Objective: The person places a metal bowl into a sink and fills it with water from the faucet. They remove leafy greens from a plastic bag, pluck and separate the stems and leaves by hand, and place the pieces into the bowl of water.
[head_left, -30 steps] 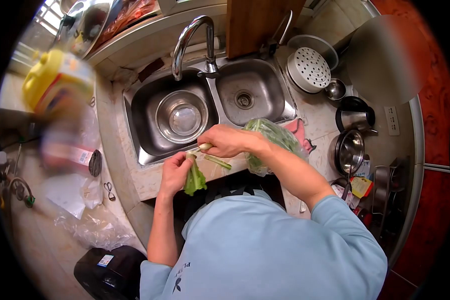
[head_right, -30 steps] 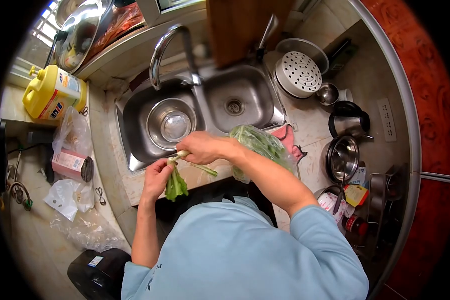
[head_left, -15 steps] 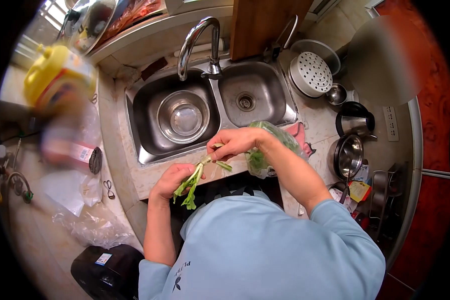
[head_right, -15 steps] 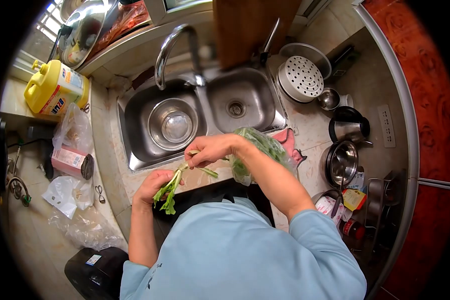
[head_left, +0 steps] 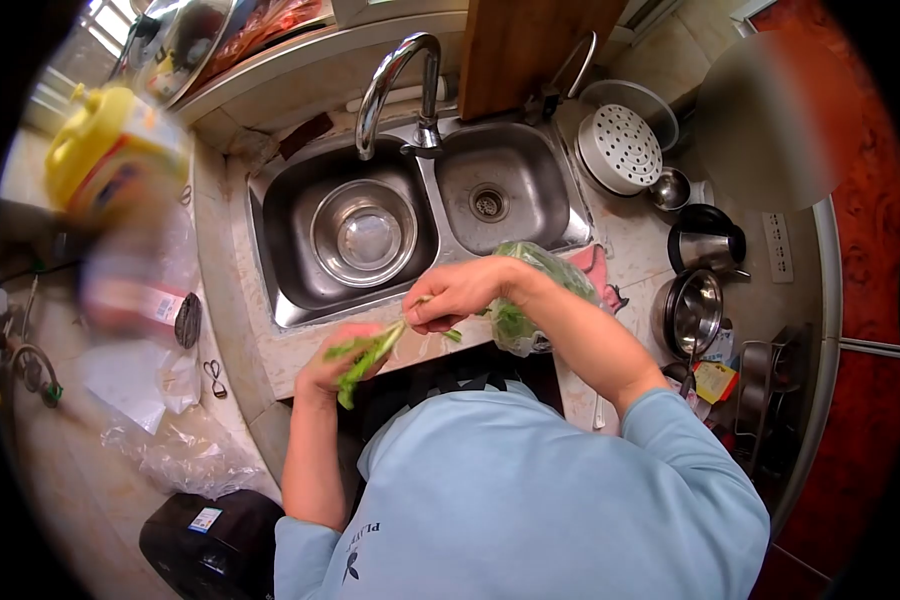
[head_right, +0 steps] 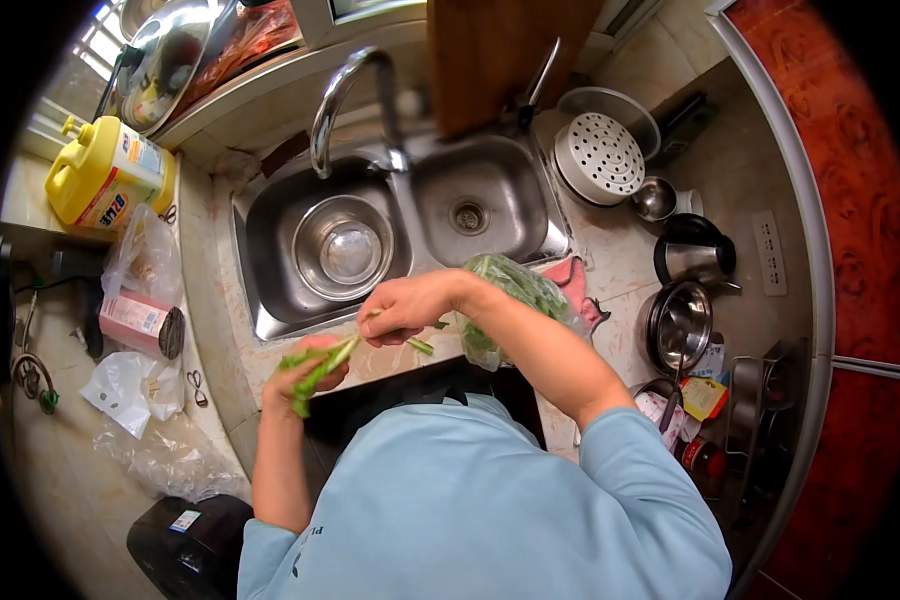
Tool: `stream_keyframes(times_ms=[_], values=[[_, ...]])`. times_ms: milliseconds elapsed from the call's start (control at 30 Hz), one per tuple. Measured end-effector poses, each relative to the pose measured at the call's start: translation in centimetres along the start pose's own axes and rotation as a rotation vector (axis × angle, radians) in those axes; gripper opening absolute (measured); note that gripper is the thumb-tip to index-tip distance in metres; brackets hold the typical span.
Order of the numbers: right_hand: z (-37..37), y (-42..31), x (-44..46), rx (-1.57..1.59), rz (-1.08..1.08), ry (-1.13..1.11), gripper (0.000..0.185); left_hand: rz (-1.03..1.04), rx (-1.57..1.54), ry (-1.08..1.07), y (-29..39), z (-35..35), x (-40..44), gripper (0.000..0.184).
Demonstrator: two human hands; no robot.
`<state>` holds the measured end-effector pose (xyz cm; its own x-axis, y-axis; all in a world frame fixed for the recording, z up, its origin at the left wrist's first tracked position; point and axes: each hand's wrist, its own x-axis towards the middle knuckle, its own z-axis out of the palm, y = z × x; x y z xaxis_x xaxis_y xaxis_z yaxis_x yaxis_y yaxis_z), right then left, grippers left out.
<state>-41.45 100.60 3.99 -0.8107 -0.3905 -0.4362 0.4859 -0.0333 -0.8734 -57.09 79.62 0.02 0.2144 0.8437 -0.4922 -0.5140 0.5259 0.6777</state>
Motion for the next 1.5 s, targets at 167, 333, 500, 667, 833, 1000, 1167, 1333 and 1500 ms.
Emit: stream_keyframes(times_ms=[167, 333, 500, 667, 833, 1000, 1167, 1333, 1500], values=[[1.3, 1.4, 0.8, 0.275, -0.132, 0.132, 0.031, 0.264, -0.363, -0.149, -1.6, -0.4, 1.2, 0.039], [2.5, 0.0, 1.3, -0.183, -0.272, 0.303, 0.026, 0.100, -0.385, 0.048, -0.6, 1.6, 0.9, 0.036], [2.3, -1.0, 1.0, -0.666, -0.225, 0.427, 0.021, 0.160, 0.036, 0.133, -0.4, 0.8, 0.6, 0.021], [1.3, -1.2, 0.9, -0.774, -0.186, 0.378, 0.022, 0.197, 0.236, 0.132, -0.4, 1.1, 0.7, 0.017], [2.0, -1.4, 1.5, -0.946, -0.185, 0.450, 0.022, 0.185, 0.055, 0.102, 0.6, 1.8, 0.7, 0.029], [2.7, -1.7, 1.6, -1.121, -0.199, 0.404, 0.018, 0.199, 0.361, 0.195, -0.2, 1.4, 1.4, 0.027], [1.3, -1.1, 1.4, -0.506, -0.283, 0.236, 0.019, 0.150, 0.225, -0.020, 0.8, 0.7, 1.0, 0.027], [0.8, -1.0, 2.0, 0.223, -0.148, 0.345, 0.032, 0.317, -0.216, 0.244, -0.7, -0.5, 2.6, 0.026], [2.9, -0.2, 4.3, -0.452, -0.164, 0.790, 0.040, 0.406, -0.257, 0.539, -0.7, 0.9, 4.4, 0.023]])
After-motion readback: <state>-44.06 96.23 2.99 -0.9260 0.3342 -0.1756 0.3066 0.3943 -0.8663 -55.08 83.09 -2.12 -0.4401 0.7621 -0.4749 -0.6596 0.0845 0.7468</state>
